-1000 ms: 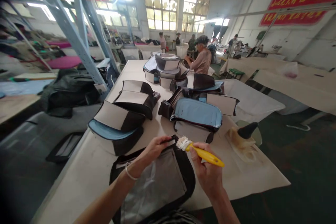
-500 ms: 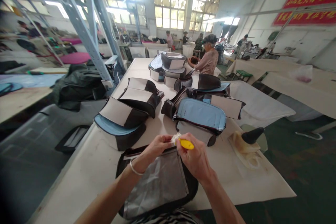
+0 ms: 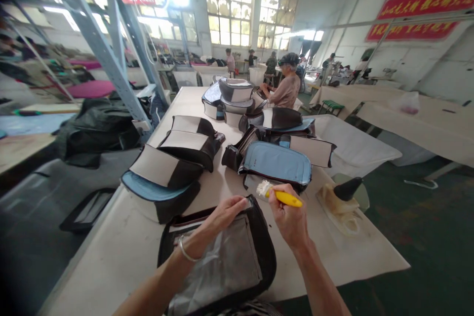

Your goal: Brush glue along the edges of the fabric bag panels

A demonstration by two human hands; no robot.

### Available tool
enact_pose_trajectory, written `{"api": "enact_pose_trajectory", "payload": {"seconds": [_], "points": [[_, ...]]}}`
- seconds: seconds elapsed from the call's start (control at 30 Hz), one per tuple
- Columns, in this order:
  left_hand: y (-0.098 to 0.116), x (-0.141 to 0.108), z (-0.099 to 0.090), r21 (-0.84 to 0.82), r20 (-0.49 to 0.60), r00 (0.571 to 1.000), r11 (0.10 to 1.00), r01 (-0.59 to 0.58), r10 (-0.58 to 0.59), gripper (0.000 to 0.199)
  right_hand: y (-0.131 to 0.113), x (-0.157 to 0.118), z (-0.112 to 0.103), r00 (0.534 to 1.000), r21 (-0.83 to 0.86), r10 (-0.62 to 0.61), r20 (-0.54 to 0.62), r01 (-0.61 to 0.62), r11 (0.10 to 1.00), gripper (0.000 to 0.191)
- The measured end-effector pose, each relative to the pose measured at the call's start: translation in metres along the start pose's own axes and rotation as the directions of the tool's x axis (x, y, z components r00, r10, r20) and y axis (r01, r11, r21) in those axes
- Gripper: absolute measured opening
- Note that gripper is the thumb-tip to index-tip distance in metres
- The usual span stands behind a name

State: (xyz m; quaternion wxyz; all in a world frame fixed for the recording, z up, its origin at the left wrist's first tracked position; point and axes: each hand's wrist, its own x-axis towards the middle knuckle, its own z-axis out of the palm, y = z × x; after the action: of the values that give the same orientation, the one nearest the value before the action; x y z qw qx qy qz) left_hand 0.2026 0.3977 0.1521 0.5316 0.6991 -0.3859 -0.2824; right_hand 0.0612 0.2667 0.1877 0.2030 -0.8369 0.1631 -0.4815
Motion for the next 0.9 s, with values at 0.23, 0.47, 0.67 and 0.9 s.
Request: {"api": "enact_pose_trajectory", "payload": {"seconds": [0.23,0.47,0.67,0.9], "points": [[0.039,-0.003,0.029,0.318,-0.167,0.983,0.948,-0.018,0.075,0.028,0.002,-0.007,-0.018,0.952,0.251,0.295,-0.089,-0.265,0.931,0.019],[0.033,-0.008,-0.004,-0.283,0.232,0.972,0.958,0.037,0.031,0.045,-0.025,-0.004,-0.043,0.966,0.492,0.257,-0.009,-0.219,0.843,0.015],[0.033,-0.022,-0.009,-0.384,0.224,0.974,0.921,0.058,0.032,0.044,-0.048,0.008,-0.033,0.977,0.264,0.023,0.21,-0.079,0.961,0.016],[0.023,-0.032,-0.018,-0.394,0.233,0.972,0.912,0.117,-0.024,0.042,-0.037,0.024,-0.027,0.977,0.023,-0.004,0.215,-0.001,1.0,0.02]]}}
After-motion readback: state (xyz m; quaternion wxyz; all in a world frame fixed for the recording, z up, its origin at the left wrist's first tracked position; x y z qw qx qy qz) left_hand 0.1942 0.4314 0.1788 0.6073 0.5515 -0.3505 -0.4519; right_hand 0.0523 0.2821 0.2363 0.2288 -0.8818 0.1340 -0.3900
